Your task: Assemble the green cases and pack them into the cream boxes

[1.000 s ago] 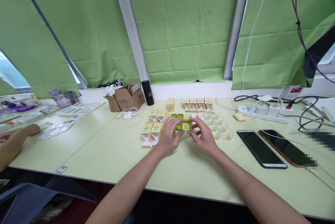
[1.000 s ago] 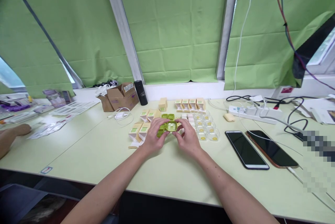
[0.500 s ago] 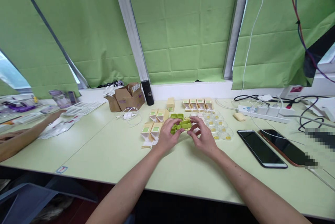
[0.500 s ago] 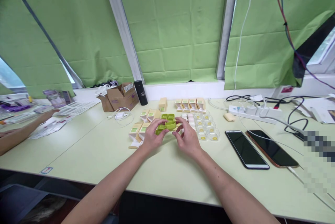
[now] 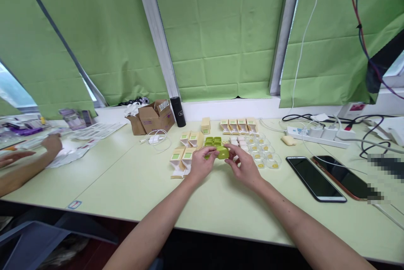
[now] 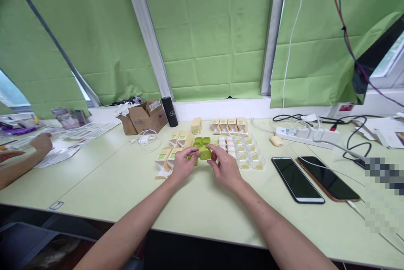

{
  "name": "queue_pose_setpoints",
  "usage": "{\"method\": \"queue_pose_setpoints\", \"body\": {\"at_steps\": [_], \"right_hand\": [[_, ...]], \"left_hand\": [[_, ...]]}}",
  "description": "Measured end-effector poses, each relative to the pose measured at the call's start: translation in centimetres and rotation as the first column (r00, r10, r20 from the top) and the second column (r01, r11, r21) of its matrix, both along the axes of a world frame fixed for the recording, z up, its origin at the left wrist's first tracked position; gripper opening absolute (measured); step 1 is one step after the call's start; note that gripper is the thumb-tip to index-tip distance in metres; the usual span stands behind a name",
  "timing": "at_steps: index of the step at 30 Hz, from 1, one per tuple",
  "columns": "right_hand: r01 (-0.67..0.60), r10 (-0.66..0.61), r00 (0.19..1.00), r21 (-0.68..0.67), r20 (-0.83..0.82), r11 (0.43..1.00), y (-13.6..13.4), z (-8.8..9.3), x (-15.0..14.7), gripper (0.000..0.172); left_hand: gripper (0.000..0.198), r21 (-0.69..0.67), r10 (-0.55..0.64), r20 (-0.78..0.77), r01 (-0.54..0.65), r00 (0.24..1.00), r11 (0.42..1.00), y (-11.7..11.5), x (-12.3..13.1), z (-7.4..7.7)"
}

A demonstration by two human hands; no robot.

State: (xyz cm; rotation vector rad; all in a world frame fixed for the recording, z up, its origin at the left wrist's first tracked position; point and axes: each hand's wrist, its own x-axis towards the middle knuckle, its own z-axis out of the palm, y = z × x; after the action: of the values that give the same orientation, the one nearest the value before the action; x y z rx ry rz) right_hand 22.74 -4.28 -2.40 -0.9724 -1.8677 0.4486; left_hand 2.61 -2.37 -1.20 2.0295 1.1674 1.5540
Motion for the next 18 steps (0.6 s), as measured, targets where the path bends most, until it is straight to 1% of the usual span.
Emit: {"method": "queue_pose_setpoints", "body": {"at_steps": [5, 10, 12, 14, 18], "right_hand": [[-0.001, 0.001, 1.0, 0.002, -0.001, 1.0, 0.12, -0.13, 0.03, 0.043], [-0.039, 0.042, 0.995, 0.032, -0.095, 0.999, 0.0, 0.24, 0.02, 0.044], [-0.052, 0.053, 0.988, 0.011, -0.148, 0.999, -0.07, 0.41, -0.03, 0.043], [-0.07, 0.066, 0.977, -0.012, -0.202, 0.997, -0.12, 0.52, -0.09, 0.041], [-0.122, 0.095, 0.953, -0.078, -0.289, 0.989, -0.08, 0.43, -0.26, 0.04]], "left_hand": [[0.03, -0.044, -0.037, 0.007, 0.037, 0.999, 0.998, -0.08, 0.07, 0.28], [0.04, -0.03, -0.071, -0.037, 0.07, 0.997, 0.997, -0.31, -0.13, 0.66], [0.037, -0.012, -0.072, -0.071, 0.071, 0.995, 0.997, -0.41, -0.26, 0.65], [0.029, -0.004, -0.072, -0.094, 0.071, 0.993, 0.997, -0.46, -0.37, 0.55], [0.021, -0.021, -0.101, -0.101, 0.099, 0.99, 0.995, -0.41, -0.5, 0.34]]}}
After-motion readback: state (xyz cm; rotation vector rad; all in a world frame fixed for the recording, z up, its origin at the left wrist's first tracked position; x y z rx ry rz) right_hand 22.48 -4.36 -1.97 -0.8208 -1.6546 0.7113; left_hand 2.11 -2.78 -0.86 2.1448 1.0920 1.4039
